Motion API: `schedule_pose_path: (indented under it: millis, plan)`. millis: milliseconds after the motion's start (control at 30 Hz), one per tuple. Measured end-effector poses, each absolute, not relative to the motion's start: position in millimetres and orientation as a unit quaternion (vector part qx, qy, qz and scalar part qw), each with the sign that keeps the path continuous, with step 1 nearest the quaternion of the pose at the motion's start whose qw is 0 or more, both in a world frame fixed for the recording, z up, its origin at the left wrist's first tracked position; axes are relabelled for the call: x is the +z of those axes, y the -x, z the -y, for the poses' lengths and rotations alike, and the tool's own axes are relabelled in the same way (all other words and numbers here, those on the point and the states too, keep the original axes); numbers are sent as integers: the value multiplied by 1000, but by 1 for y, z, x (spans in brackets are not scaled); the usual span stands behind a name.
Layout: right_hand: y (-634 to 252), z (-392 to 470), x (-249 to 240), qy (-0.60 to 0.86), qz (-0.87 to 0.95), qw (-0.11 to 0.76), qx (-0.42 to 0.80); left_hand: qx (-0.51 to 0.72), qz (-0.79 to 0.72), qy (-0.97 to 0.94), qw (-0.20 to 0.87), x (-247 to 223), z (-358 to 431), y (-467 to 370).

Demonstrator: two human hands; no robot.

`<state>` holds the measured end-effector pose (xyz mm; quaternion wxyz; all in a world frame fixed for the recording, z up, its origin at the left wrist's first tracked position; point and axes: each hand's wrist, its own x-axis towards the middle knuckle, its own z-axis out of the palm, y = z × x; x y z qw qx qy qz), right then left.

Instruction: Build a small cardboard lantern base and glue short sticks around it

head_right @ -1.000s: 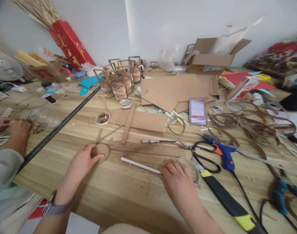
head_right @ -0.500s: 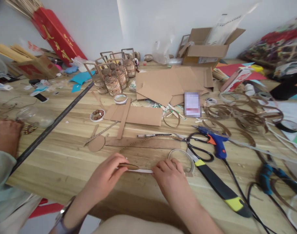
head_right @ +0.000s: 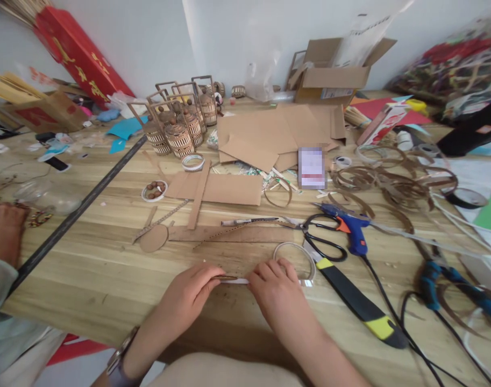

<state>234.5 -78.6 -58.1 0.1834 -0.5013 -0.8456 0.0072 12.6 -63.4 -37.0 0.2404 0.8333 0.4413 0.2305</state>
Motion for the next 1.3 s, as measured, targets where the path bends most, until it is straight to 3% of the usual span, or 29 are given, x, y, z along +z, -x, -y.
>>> schedule_pose_path:
  millis: [200,467,633,767,1100,1300]
  plan:
    - [-232,78,-51,503,845,175,40,205,-450,-840,225,-35,64,-16]
    - [-206,73,-45,510,821,168,193,201,-469,-835,207,-41,67,-10]
    - [-205,74,-51,513,823,174,170,99,-534,-829,134,-40,67,25]
    - [-208,74,-51,496,831,190,161,38,-549,-821,151,-36,66,47]
    - [-210,73,-52,505,822,180,192,234,-534,-758,293,-27,61,28]
    - [-209,74,-49,520,812,176,197,306,-489,-770,272,-35,66,9]
